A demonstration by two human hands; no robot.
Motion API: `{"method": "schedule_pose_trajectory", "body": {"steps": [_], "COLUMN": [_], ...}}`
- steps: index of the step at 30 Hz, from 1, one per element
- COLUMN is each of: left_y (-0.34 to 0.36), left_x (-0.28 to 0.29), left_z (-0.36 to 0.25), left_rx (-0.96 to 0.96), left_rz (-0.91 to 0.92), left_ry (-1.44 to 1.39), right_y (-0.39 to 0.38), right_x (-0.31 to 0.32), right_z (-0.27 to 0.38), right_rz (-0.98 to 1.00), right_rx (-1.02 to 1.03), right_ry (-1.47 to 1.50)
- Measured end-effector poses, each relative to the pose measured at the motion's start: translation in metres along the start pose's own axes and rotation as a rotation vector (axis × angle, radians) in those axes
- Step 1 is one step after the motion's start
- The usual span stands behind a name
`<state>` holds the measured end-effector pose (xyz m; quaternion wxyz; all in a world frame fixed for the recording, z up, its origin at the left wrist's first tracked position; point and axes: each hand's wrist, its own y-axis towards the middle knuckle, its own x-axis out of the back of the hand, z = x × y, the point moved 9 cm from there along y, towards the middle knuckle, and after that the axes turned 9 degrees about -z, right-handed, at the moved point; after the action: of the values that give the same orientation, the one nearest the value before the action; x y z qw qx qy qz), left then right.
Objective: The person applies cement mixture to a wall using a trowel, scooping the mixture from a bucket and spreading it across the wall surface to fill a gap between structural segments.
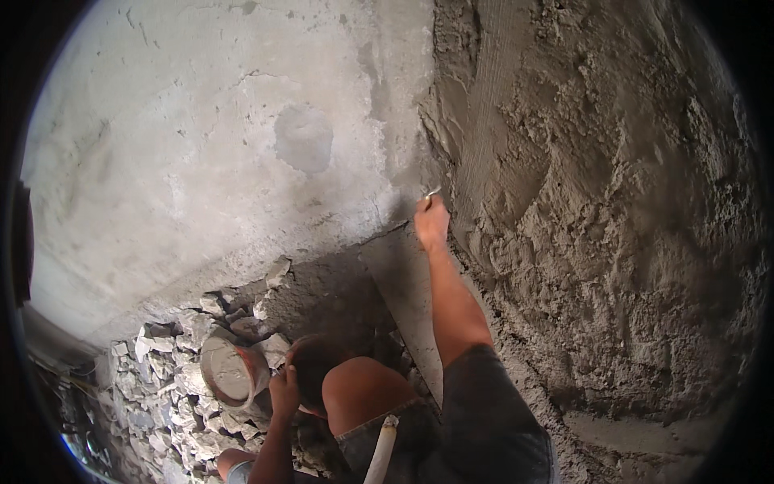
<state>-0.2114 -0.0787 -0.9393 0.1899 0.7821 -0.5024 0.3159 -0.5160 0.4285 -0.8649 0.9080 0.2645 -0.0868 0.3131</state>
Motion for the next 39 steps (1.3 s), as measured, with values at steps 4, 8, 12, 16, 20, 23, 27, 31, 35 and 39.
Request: {"method": "schedule_pose_trajectory", "body": {"steps": [4, 8, 12, 16, 20, 23, 27, 31, 35, 39], "left_y": [-0.006, -0.020, -0.020, -0.021, -0.013, -0.014, -0.010, -0.012, -0.013, -0.014], "left_x": [0.017, 0.031, 0.016, 0.021, 0.031, 0.025, 0.000, 0.018, 0.028, 0.022], "left_z": [0.018, 0.025, 0.015, 0.018, 0.012, 0.004, 0.011, 0.025, 0.029, 0.030], "left_rx": [-0.019, 0.067, 0.042, 0.015, -0.048, -0.143, -0.047, -0.022, -0.061, -0.061], "left_rz": [-0.058, -0.072, -0.040, -0.055, -0.060, -0.098, -0.063, -0.104, -0.130, -0.148], "left_ry": [0.040, 0.047, 0.014, 0.012, 0.042, -0.009, -0.047, -0.105, -0.116, -0.149], "right_y": [-0.009, -0.068, -0.096, -0.094, -0.044, 0.016, 0.094, 0.087, 0.066, 0.067], "right_x": [-0.001, 0.038, 0.093, 0.101, 0.052, 0.015, 0.019, 0.018, 0.025, 0.064], "right_z": [-0.011, -0.015, -0.061, -0.011, 0.057, 0.049, 0.059, 0.100, 0.163, 0.174], "right_rz": [0.088, 0.072, 0.033, 0.060, 0.280, 0.431, 0.592, 0.482, 0.392, 0.061], "right_rx": [-0.336, -0.602, -0.499, -0.175, 0.036, -0.054, 0.073, -0.240, -0.064, -0.045], "right_ry": [0.199, 0.421, 0.209, -0.092, -0.301, -0.526, -0.617, -0.566, -0.574, -0.493]}}
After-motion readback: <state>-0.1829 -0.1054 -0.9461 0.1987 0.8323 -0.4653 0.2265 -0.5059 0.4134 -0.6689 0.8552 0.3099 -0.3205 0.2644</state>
